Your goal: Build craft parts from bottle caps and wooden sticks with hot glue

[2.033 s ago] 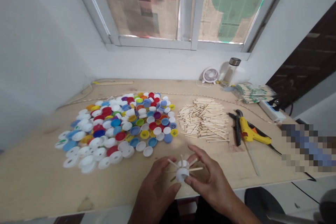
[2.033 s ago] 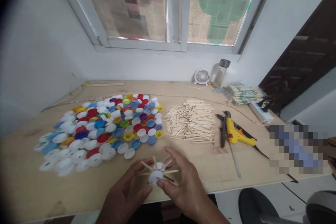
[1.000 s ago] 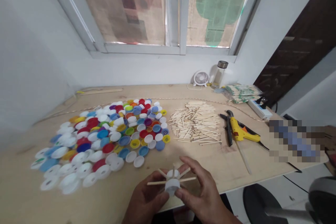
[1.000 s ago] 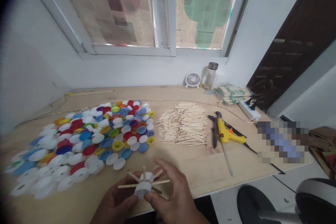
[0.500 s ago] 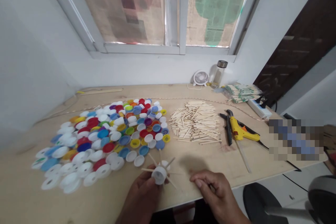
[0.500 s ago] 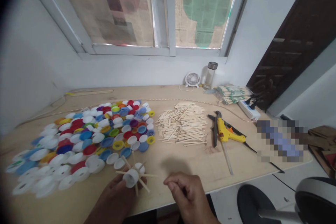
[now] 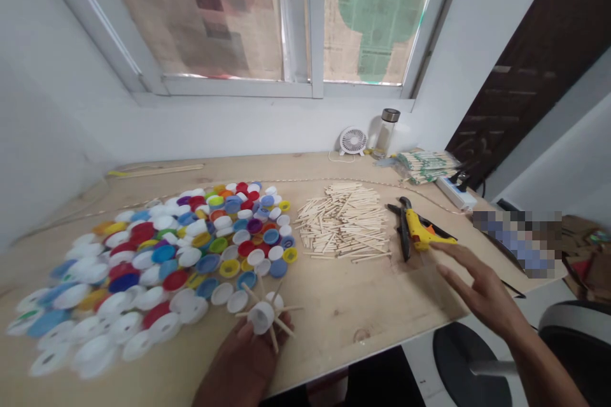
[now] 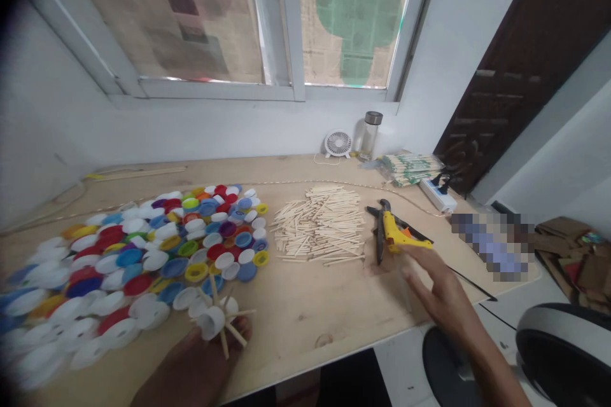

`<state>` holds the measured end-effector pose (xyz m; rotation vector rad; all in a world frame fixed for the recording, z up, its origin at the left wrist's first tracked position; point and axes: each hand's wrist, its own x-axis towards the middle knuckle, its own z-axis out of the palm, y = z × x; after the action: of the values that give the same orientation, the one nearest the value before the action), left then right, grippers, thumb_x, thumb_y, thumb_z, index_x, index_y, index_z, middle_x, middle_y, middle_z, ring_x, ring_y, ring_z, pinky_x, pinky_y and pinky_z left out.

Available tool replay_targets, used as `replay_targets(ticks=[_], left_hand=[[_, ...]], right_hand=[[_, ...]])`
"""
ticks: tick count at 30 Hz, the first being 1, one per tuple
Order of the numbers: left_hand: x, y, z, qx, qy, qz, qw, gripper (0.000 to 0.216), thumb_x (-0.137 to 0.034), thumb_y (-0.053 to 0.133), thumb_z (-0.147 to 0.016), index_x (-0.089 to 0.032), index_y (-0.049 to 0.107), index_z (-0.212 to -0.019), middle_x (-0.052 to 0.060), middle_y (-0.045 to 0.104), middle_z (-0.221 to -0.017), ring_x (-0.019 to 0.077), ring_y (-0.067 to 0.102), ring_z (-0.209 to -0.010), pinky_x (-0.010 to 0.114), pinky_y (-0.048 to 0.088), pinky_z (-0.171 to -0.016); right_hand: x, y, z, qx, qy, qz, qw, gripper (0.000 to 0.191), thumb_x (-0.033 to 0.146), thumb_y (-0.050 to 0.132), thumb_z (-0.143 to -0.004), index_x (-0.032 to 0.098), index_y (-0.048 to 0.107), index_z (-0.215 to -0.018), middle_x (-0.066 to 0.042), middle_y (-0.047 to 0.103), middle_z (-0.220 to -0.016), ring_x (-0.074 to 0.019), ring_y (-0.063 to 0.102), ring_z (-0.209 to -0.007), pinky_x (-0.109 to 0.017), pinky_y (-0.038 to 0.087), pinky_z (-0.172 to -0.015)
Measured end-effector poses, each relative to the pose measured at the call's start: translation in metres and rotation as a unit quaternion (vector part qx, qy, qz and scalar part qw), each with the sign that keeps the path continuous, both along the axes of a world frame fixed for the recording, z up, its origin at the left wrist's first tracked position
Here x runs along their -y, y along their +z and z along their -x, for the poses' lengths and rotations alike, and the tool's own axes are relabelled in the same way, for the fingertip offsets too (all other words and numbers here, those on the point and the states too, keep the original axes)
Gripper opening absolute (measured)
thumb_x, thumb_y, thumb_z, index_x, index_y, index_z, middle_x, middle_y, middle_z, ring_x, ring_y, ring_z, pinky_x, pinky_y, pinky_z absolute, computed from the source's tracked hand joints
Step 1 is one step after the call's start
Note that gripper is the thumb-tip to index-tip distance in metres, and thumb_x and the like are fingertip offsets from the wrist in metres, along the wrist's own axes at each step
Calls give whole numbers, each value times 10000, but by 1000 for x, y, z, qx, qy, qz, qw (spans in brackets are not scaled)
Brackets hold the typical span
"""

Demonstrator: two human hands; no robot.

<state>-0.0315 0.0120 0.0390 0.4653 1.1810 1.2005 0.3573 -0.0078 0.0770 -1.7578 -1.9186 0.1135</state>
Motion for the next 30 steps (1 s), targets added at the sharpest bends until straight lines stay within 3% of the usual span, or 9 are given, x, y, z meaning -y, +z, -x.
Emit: replay_targets(ticks=[3,5,12,16,21,25,28,30], left_hand=[[-2,1,0,29,-19,11,999,120,-294,748,-582,-266,687,-682,51,737,-725,355,668,-916,455,567,-768],[-2,-1,-1,44,-28,17,999,130,-292,754,-567,-261,689,-675,54,739,-734,359,670,-912,459,569,-771],[-6,-25,-7,133,-8,52,990,149,-284,776,-565,-237,695,-681,49,744,-773,296,695,-806,436,568,-766],[-5,-25,-14,139,-8,58,989,287,-214,858,-445,-186,697,-681,53,742,-752,229,694,-694,362,581,-704],[6,-12,-22,95,44,21,994,465,-204,897,-440,-180,697,-860,36,760,-848,179,701,-762,250,561,-704],[11,-2,-27,22,63,-18,998,488,-280,892,-471,-189,679,-900,28,765,-852,203,700,-859,256,534,-791],[13,5,-32,-14,47,-27,998,477,-305,892,-471,-206,671,-882,20,768,-875,219,691,-913,279,522,-836],[14,9,-34,-27,54,-31,998,480,-311,894,-455,-210,674,-870,19,770,-880,234,691,-916,302,524,-844]], right_hand=[[-31,-21,-25,166,-54,-32,984,382,331,456,-891,157,583,-1206,-145,626,-1201,-293,573,-1095,-447,458,-937],[-46,-30,-31,212,-65,-22,975,357,275,471,-867,136,602,-1169,-164,618,-1198,-314,569,-1062,-466,452,-905],[-61,-30,-24,244,-58,5,968,364,136,466,-806,159,595,-1146,-141,608,-1204,-295,548,-1030,-411,412,-839],[-68,-22,-23,223,-44,14,974,296,157,524,-752,168,612,-1035,-131,655,-1078,-284,562,-980,-381,391,-811],[-60,-16,-22,137,-71,7,988,143,262,537,-755,195,599,-866,-101,674,-830,-273,616,-798,-364,432,-689],[-33,-19,-4,1,-117,-12,993,258,417,460,-854,194,579,-905,-86,688,-743,-254,653,-642,-334,484,-527],[-4,-24,34,-111,-98,3,989,346,477,469,-872,187,588,-1019,-102,733,-868,-264,704,-775,-332,563,-614],[16,-28,67,-277,-55,65,957,324,487,531,-852,211,625,-994,-98,736,-901,-276,704,-827,-347,581,-678]])
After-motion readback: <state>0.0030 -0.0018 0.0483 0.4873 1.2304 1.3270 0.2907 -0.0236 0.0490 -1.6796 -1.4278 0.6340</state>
